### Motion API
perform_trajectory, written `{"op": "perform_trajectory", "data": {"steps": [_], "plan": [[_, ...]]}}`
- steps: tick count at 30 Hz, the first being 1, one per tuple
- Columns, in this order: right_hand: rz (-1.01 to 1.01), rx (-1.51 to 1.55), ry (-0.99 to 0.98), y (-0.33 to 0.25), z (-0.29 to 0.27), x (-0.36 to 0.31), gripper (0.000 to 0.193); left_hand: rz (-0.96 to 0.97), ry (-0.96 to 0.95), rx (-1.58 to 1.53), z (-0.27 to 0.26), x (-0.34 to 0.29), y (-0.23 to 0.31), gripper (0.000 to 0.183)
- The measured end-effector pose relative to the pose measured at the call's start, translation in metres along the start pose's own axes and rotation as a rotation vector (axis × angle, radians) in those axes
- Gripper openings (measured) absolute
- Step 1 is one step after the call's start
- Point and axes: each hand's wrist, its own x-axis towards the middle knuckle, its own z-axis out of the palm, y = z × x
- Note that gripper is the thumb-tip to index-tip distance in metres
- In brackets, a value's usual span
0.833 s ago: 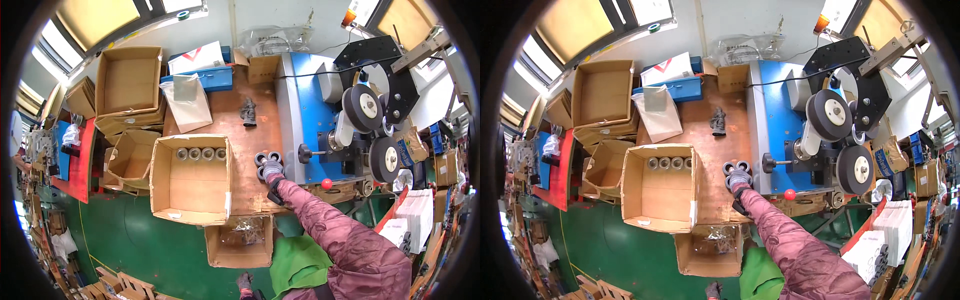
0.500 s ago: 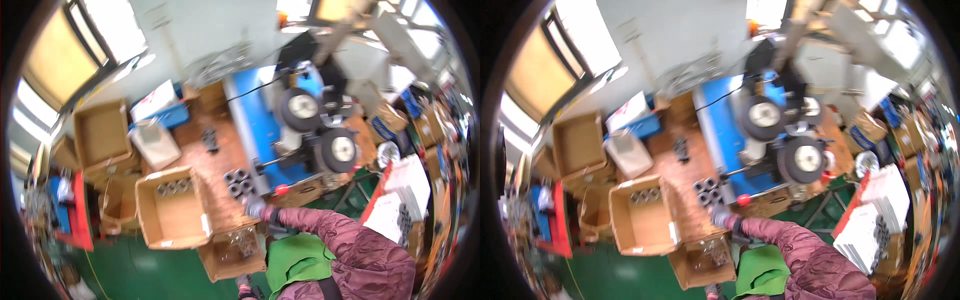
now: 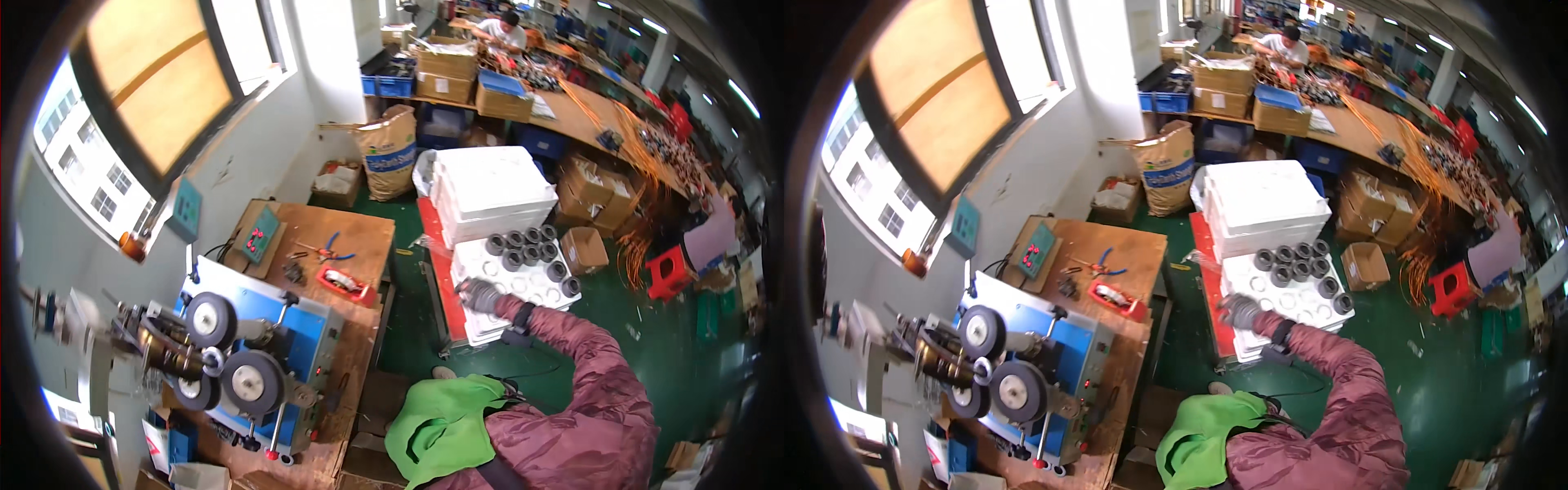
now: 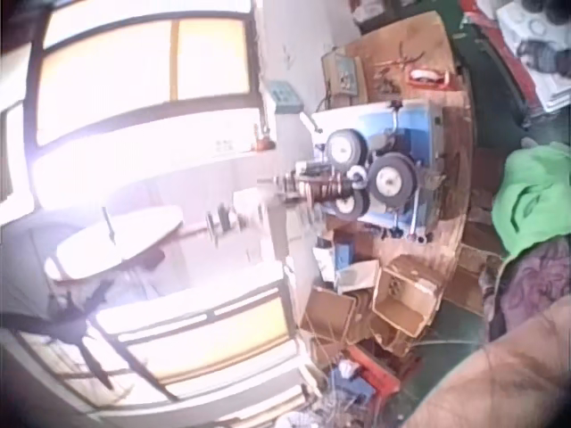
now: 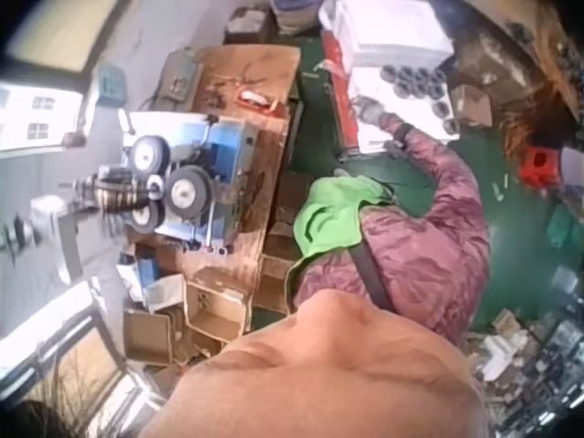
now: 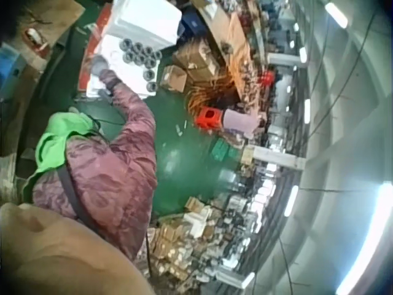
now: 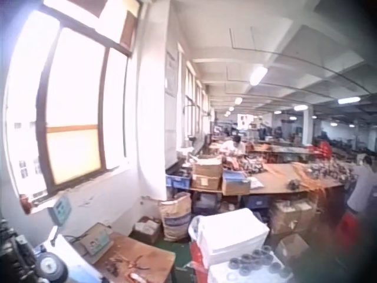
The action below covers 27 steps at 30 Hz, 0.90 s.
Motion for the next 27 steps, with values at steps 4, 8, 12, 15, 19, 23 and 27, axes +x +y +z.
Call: {"op": "perform_trajectory", "data": {"steps": [4,8,12,15,19,23,27], "plan": [[0.474,-0.498,-0.039,0.1,-0.088,-0.019,0.036,0.04,-0.023,0.079,0.037,-0.022,0.028,0.025],[0.37,-0.705,0.052,0.162,-0.097,-0.035,0.04,0.087,-0.039,0.13,0.057,-0.05,0.04,0.029],[0.404,-0.528,-0.12,0.183,-0.102,-0.026,0.046,0.099,-0.044,0.156,0.07,-0.076,0.044,0.032],[0.52,-0.368,-0.298,0.174,-0.101,-0.014,0.059,0.077,-0.036,0.186,0.072,-0.084,0.026,0.03],[0.457,-0.431,-0.25,0.158,-0.093,-0.007,0.061,0.03,-0.047,0.292,0.079,-0.085,-0.01,0.023],[0.295,-0.534,-0.086,0.144,-0.077,0.002,0.039,0.203,-0.068,0.631,0.055,-0.078,-0.061,0.016],[0.248,-0.274,-0.163,0.163,-0.057,0.014,0.036,0.483,-0.013,1.575,0.032,-0.068,-0.103,0.019]]}}
